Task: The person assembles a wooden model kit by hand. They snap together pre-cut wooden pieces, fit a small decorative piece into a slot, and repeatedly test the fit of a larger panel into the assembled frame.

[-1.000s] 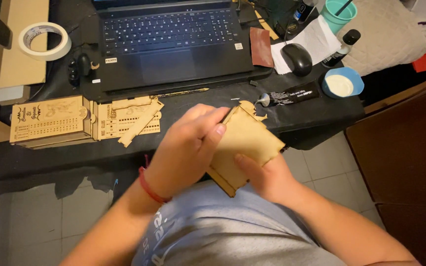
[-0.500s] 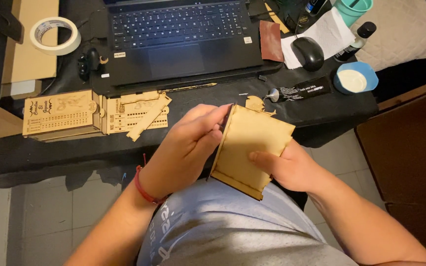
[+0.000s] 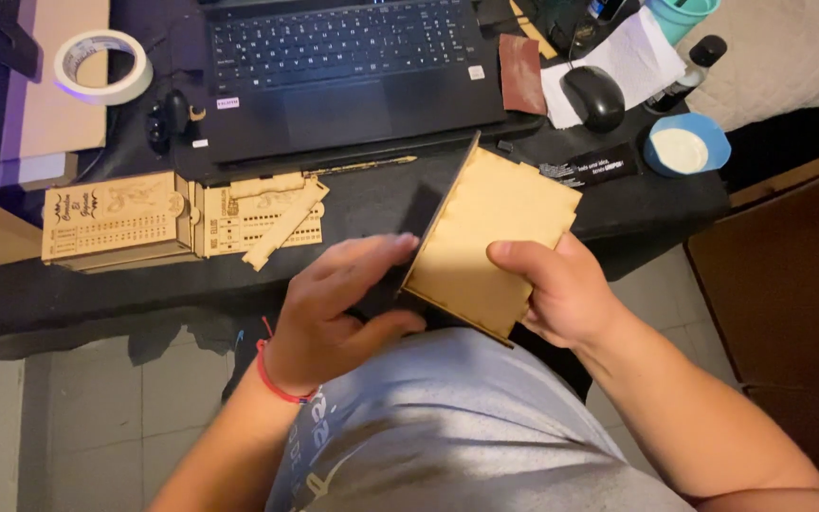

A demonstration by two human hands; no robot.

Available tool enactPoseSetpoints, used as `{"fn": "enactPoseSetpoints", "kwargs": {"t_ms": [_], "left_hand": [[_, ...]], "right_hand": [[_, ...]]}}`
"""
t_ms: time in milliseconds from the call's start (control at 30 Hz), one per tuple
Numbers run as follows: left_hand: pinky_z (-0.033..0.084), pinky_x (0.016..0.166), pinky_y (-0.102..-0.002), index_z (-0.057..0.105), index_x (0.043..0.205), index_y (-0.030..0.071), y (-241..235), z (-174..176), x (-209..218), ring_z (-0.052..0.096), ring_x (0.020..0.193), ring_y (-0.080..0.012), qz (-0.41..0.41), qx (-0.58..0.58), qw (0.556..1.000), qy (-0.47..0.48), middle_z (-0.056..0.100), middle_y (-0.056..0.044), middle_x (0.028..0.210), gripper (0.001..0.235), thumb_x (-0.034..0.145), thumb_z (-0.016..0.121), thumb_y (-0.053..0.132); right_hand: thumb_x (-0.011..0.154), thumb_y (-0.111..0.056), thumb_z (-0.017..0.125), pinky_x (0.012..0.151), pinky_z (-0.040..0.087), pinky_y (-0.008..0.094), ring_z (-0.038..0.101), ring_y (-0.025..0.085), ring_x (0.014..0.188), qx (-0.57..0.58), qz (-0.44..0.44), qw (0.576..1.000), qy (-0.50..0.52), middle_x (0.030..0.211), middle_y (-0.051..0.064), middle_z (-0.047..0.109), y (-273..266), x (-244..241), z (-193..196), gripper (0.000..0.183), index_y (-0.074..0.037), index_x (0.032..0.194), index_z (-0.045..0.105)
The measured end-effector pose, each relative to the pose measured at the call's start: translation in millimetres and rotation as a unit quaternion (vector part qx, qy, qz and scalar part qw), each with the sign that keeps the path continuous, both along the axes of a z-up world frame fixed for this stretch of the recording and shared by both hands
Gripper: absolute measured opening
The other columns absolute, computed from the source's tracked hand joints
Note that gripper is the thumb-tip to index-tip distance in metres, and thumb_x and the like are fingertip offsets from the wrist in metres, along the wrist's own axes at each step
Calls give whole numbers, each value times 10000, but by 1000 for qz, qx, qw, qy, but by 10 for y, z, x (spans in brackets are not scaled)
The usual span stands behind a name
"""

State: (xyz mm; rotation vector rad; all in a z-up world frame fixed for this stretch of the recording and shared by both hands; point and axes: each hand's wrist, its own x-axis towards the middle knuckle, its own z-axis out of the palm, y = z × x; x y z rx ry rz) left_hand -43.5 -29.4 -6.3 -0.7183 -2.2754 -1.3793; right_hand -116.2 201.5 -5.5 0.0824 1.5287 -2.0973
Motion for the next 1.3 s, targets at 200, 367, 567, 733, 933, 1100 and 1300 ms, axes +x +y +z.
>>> {"fn": "enactPoseSetpoints", "kwargs": {"t_ms": [200,367,567,733,933,1100,1300], "left_hand": [[611,791,-367,746,1143,62,147,-85,46,745,875,-280,128,101,983,88,760,-110,961,407,754,860,88],[606,746,-369,768,1113,67,165,-109,12,734,803,-261,141,131,979,67,759,-117,902,355,768,850,67],[575,851,-440,704,1220,110,145,-18,0,728,1001,-343,116,77,989,47,742,-137,1142,358,870,741,46],[482,1081,-403,321,1483,52,214,-28,111,584,1317,-307,118,3,992,-40,533,-154,1462,1013,713,898,371],[498,1075,-423,172,1534,51,275,-137,139,520,1408,-339,126,38,991,-12,475,-228,1501,1174,695,948,319],[476,1069,-418,220,1521,49,233,-144,129,488,1396,-331,156,5,987,-41,442,-180,1529,1110,707,913,349],[482,1018,-413,220,1522,24,-11,-343,-10,614,1146,-320,157,-57,983,-72,403,-200,1541,1001,743,834,160]], "right_hand": [[802,-38,689,269,446,290,510,171,344,-63,-95,993,-1,613,178,591,-88,169,50,175,2,943,593],[801,-17,675,278,408,262,553,201,366,-95,-105,989,-38,615,177,613,-336,232,451,108,25,889,628],[813,-109,685,260,258,209,457,180,334,-66,-120,990,-17,566,141,575,-294,167,182,157,-10,910,612],[803,-196,592,330,273,277,448,157,457,-43,-147,988,-8,676,40,491,-325,184,-19,347,-82,1129,550],[825,-175,523,367,312,334,467,187,543,-47,-171,984,-7,720,42,462,-436,283,-6,239,-107,1055,529],[858,-187,527,360,318,268,504,132,565,8,-210,977,-42,754,5,524,-513,252,-224,277,-165,1132,560],[975,-280,516,410,413,310,597,235,538,-77,44,991,-101,755,166,665,-326,176,-848,373,62,888,639]]}}
